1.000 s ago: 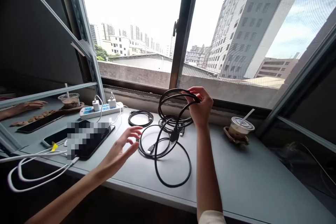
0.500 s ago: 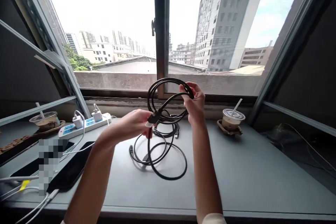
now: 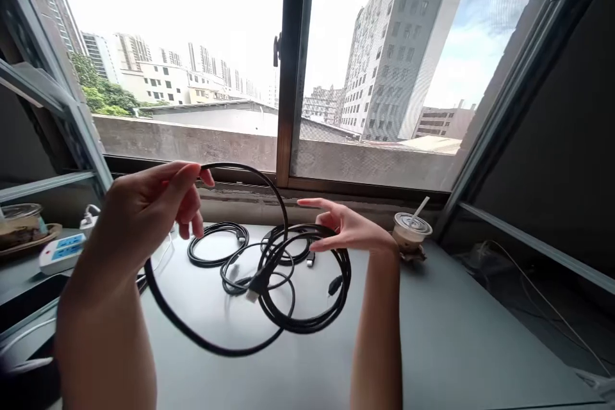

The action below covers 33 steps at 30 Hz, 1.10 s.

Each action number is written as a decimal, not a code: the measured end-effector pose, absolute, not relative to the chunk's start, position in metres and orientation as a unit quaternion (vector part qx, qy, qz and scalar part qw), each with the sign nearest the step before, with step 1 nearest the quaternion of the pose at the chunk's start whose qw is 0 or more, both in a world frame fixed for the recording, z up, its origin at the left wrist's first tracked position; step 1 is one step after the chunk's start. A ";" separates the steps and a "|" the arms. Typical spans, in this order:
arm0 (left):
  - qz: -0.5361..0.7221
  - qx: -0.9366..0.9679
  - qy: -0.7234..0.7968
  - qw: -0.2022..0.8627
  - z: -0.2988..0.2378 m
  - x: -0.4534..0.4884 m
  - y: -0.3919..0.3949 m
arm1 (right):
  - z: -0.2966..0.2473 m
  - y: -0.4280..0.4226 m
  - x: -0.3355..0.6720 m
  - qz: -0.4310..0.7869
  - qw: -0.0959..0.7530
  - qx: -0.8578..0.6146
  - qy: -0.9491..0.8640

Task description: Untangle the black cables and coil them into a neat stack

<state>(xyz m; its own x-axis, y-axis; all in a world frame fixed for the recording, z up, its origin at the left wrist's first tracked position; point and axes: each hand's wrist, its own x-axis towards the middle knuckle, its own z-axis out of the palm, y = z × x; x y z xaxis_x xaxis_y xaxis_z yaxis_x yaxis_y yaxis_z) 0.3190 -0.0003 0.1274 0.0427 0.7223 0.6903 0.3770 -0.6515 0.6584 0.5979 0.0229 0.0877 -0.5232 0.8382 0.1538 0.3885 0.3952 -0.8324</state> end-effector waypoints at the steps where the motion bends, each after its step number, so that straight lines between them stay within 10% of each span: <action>1: 0.575 0.712 0.378 0.137 0.128 0.320 -0.001 | 0.087 0.024 0.594 0.393 0.243 -0.388 -0.797; 6: 0.612 0.723 0.315 0.055 0.126 0.322 0.002 | 0.087 0.027 0.571 0.397 0.064 -0.415 -0.816; 13: 0.603 0.698 0.379 0.069 0.130 0.313 0.001 | 0.077 0.036 0.570 0.411 0.082 -0.412 -0.809; 33: 0.230 0.837 0.443 0.224 0.115 0.323 0.021 | 0.094 0.037 0.569 0.283 0.709 -0.385 -0.519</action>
